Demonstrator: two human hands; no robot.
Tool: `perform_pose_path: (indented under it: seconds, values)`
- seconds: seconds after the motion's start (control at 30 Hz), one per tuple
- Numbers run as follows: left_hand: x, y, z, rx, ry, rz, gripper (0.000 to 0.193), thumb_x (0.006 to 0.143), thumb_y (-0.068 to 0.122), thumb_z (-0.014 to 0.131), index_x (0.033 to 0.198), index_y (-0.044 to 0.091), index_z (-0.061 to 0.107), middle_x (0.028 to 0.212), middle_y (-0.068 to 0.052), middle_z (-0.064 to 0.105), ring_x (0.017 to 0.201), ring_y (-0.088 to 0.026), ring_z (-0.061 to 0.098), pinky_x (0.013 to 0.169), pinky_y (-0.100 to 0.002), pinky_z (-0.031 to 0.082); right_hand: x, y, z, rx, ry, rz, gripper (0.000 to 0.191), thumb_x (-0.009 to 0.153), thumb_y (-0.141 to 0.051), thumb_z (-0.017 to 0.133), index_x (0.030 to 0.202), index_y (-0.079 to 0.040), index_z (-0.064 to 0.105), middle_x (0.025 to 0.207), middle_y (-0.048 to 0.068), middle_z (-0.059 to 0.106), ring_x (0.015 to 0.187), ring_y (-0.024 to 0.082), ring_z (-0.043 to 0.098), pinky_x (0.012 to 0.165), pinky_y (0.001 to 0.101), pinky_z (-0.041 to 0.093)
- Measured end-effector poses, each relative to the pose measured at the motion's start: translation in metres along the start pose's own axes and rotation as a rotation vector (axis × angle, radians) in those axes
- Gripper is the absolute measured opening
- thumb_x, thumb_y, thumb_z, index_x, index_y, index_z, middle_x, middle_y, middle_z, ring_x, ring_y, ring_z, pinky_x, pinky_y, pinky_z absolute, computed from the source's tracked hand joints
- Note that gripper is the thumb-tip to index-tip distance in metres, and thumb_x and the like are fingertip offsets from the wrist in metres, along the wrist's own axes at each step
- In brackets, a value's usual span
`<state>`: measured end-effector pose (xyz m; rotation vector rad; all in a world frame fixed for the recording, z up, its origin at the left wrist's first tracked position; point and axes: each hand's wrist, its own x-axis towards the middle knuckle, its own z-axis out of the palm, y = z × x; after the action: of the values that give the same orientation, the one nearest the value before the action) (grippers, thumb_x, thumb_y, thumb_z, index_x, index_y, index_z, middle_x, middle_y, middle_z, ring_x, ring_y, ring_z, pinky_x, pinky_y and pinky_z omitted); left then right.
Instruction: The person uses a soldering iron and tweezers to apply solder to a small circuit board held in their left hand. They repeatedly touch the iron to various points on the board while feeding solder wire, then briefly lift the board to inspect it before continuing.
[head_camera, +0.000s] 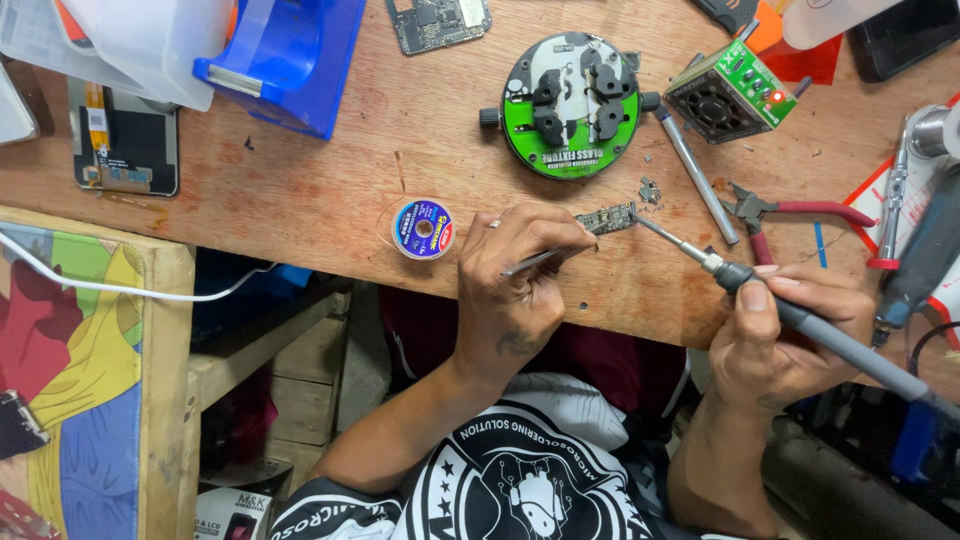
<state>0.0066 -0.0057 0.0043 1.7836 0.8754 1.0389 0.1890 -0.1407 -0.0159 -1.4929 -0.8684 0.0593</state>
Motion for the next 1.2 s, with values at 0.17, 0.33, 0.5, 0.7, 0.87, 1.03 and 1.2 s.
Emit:
perform_pose_path:
  seconds: [0.17,0.33,0.5,0.7,0.87,1.03,1.2]
  values:
    - [0.000,0.000,0.000,0.002,0.003,-0.005,0.032,0.081,-0.013,0.065,0.102,0.012,0.067,0.101,0.000,0.072,0.093,-0.018,0.069,0.085,-0.035,0.043,0.001,-0.001,0.002,-0.012,-0.005,-0.028,0.024,0.098,-0.006,0.076,0.105,0.001,0.054,0.101,0.012,0.059,0.087,0.018,0.060,0.082,0.0230,0.054]
    - [-0.001,0.000,0.001,-0.008,0.021,-0.001,0.028,0.085,-0.011,0.068,0.102,0.012,0.067,0.101,0.000,0.072,0.093,-0.018,0.070,0.086,-0.034,0.043,0.002,-0.003,0.003,-0.072,-0.043,-0.069,0.025,0.098,-0.009,0.075,0.105,0.000,0.053,0.101,0.012,0.060,0.085,0.018,0.062,0.081,0.0234,0.055]
    - [0.000,0.000,0.001,-0.014,0.019,-0.006,0.028,0.084,-0.011,0.068,0.101,0.011,0.067,0.100,0.000,0.072,0.093,-0.018,0.070,0.086,-0.034,0.043,0.003,-0.009,0.008,-0.068,0.035,0.060,0.026,0.081,-0.014,0.073,0.093,-0.003,0.052,0.092,0.011,0.061,0.072,0.014,0.060,0.067,0.0233,0.055]
    - [0.000,0.000,0.000,-0.038,0.023,-0.012,0.030,0.085,-0.013,0.067,0.103,0.011,0.068,0.101,-0.001,0.072,0.095,-0.018,0.071,0.086,-0.033,0.046,0.004,-0.006,0.007,-0.085,0.039,0.037,0.023,0.080,-0.010,0.070,0.092,-0.002,0.052,0.091,0.010,0.061,0.071,0.015,0.061,0.067,0.0235,0.055]
    - [0.000,0.001,0.000,-0.081,0.039,-0.008,0.030,0.085,-0.013,0.069,0.104,0.010,0.069,0.104,-0.003,0.072,0.095,-0.021,0.069,0.086,-0.032,0.051,0.000,0.004,0.003,-0.022,0.013,-0.087,0.022,0.099,-0.005,0.074,0.106,0.001,0.054,0.101,0.013,0.060,0.086,0.019,0.060,0.083,0.0244,0.052]
    - [0.000,0.001,0.000,-0.064,0.033,-0.014,0.031,0.084,-0.014,0.068,0.103,0.010,0.068,0.102,-0.003,0.072,0.095,-0.021,0.071,0.087,-0.033,0.052,-0.001,0.006,0.002,-0.018,0.006,-0.095,0.025,0.096,-0.007,0.075,0.106,0.000,0.053,0.101,0.013,0.060,0.085,0.019,0.061,0.082,0.0243,0.053]
    - [0.001,0.001,0.002,-0.055,0.037,-0.023,0.031,0.083,-0.014,0.068,0.103,0.010,0.067,0.102,-0.003,0.072,0.094,-0.021,0.070,0.086,-0.032,0.052,0.000,0.005,0.002,-0.042,-0.011,-0.114,0.026,0.097,-0.008,0.076,0.106,0.000,0.053,0.101,0.013,0.060,0.087,0.020,0.062,0.083,0.0245,0.054]
